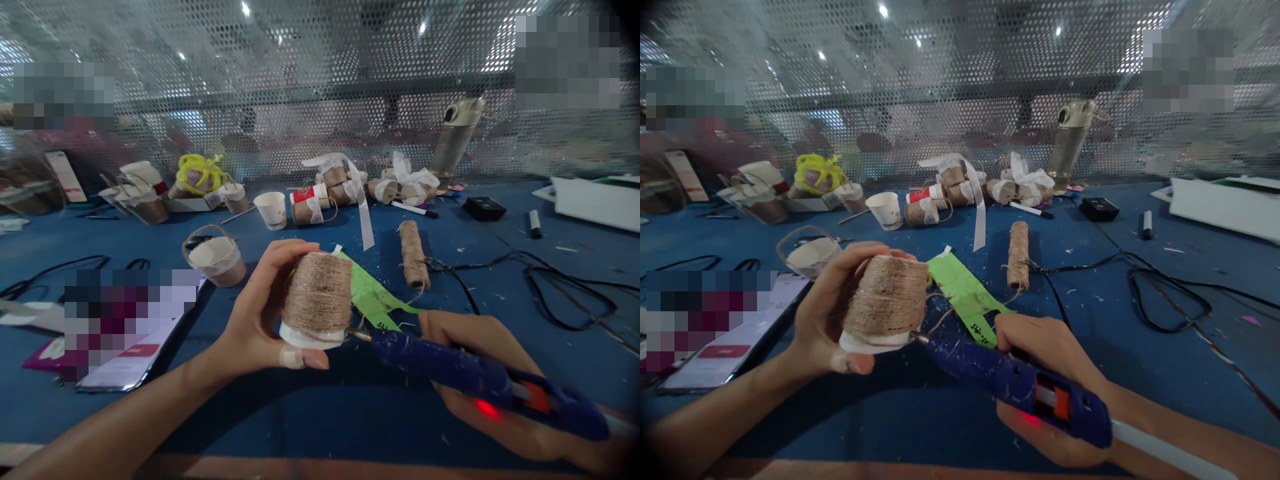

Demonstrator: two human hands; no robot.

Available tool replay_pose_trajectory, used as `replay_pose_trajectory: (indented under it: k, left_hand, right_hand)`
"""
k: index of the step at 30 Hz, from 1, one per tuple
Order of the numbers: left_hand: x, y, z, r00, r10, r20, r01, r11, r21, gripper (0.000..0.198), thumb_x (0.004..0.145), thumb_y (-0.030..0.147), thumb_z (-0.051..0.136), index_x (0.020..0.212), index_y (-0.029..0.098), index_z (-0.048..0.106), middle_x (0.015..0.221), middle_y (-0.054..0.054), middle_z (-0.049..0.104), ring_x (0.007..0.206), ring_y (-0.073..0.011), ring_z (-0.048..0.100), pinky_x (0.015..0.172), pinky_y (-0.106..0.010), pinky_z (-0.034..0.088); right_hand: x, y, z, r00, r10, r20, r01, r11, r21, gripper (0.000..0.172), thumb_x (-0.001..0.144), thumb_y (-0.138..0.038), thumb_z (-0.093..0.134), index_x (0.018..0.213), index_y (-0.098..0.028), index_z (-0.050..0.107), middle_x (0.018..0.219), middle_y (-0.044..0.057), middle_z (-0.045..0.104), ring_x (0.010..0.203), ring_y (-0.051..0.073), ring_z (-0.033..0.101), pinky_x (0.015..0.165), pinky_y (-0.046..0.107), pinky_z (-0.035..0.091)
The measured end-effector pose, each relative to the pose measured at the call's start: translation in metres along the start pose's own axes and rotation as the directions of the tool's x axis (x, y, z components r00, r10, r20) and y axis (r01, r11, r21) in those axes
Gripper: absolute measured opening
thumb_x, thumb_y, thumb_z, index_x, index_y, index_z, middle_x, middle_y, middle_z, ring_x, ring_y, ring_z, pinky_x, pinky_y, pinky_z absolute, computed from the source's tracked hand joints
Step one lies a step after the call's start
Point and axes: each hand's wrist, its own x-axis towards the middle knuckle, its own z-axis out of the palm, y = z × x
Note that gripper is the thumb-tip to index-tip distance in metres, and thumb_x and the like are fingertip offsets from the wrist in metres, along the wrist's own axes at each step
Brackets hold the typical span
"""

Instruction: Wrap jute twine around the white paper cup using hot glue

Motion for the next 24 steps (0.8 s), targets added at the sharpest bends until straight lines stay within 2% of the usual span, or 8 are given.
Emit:
replay_pose_trajectory:
  k: [6,11,18,21,24]
  left_hand:
    - [-0.0004,0.0015,0.0031,1.000,0.005,-0.029,-0.006,1.000,-0.028,0.096,0.055,0.058,0.092,0.137,0.027,0.054,0.135,-0.013,0.052,0.120,-0.0338,0.059,0.107,-0.054,0.052]
    - [0.0006,-0.0014,0.0016,0.999,0.022,-0.024,-0.023,0.999,-0.025,0.096,0.055,0.062,0.090,0.138,0.030,0.054,0.135,-0.013,0.053,0.117,-0.0354,0.061,0.100,-0.053,0.057]
    - [0.0040,0.0021,0.0035,1.000,0.018,-0.005,-0.019,0.995,-0.099,0.089,0.063,0.060,0.087,0.138,0.028,0.053,0.120,-0.012,0.064,0.111,-0.0336,0.066,0.092,-0.049,0.062]
    - [0.0049,0.0032,0.0042,0.998,0.030,-0.052,-0.034,0.996,-0.077,0.089,0.061,0.062,0.087,0.137,0.029,0.054,0.119,-0.011,0.065,0.110,-0.0333,0.067,0.090,-0.048,0.062]
    - [0.0056,0.0043,0.0041,0.998,0.039,-0.053,-0.041,0.999,-0.034,0.086,0.063,0.062,0.086,0.137,0.031,0.054,0.120,-0.009,0.065,0.112,-0.0321,0.066,0.093,-0.047,0.061]
  right_hand:
    - [0.0001,-0.0019,-0.0001,0.998,0.053,0.024,-0.053,0.999,-0.004,0.022,0.081,-0.018,0.054,0.073,-0.025,0.035,0.063,-0.006,0.044,0.055,0.012,0.034,0.050,0.027,0.029]
    - [-0.0007,-0.0004,0.0005,0.998,0.066,0.009,-0.066,0.998,0.013,0.023,0.080,-0.017,0.056,0.072,-0.024,0.036,0.062,-0.006,0.044,0.054,0.012,0.033,0.050,0.027,0.028]
    - [0.0070,0.0023,0.0044,0.990,0.136,-0.027,-0.131,0.983,0.132,0.024,0.075,-0.013,0.060,0.068,-0.024,0.040,0.060,-0.006,0.045,0.053,0.011,0.037,0.048,0.025,0.030]
    - [0.0049,0.0021,0.0030,0.983,0.162,-0.090,-0.145,0.975,0.169,0.022,0.081,-0.019,0.062,0.070,-0.025,0.044,0.061,-0.005,0.048,0.053,0.013,0.042,0.046,0.026,0.035]
    - [-0.0011,0.0066,0.0017,0.963,0.189,-0.192,-0.149,0.968,0.203,0.019,0.090,-0.030,0.062,0.076,-0.026,0.050,0.058,-0.005,0.048,0.047,0.014,0.042,0.042,0.027,0.036]
